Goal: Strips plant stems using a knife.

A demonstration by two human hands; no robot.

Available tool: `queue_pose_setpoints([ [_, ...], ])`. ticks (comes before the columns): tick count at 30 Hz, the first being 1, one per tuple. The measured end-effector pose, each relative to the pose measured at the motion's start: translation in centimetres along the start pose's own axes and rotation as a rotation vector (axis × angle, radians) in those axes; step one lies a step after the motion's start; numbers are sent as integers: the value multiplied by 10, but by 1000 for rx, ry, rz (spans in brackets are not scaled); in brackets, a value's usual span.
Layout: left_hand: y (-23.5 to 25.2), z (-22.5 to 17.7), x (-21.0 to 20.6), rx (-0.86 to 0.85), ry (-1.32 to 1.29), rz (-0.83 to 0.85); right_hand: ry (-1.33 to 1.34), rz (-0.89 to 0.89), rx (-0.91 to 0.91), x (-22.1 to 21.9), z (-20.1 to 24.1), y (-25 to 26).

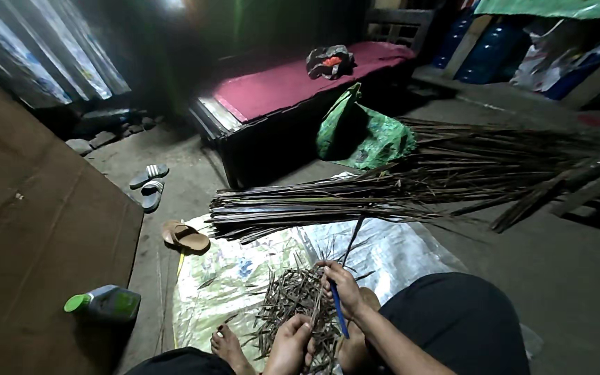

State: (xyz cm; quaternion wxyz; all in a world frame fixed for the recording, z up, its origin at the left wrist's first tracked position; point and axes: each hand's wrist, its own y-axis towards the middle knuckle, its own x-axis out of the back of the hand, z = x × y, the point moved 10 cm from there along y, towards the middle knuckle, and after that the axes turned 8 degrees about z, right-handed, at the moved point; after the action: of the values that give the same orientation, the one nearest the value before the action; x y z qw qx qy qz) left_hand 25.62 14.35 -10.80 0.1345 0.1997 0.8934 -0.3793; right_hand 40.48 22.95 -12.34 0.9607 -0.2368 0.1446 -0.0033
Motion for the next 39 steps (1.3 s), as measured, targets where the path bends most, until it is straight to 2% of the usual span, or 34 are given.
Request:
queue_pose_setpoints([
  [6,1,2,1,6,2,12,29,-6,25,0,3,2],
  [16,1,7,-5,6,5,44,67,-129,81,31,28,21],
  [22,-4,2,2,55,19,32,140,-297,120,65,59,27],
  [25,-4,-2,8,34,-6,-2,-114,-167,17,42,47,4],
  [27,-3,-3,10,27,-8,-10,-377,26,-108,5,26,-20],
  [30,-2,1,11,34,-35,-20,-510,255,-203,-41,-5,-38],
  [34,-6,6,10,73,-112,-52,-544,268,-230,-51,-7,-27],
  [37,-13,7,8,61,-91,-2,-483,189,-268,-37,-1,-11],
  [39,-18,6,10,47,-113,-4,-518,199,-251,-30,2,-5],
])
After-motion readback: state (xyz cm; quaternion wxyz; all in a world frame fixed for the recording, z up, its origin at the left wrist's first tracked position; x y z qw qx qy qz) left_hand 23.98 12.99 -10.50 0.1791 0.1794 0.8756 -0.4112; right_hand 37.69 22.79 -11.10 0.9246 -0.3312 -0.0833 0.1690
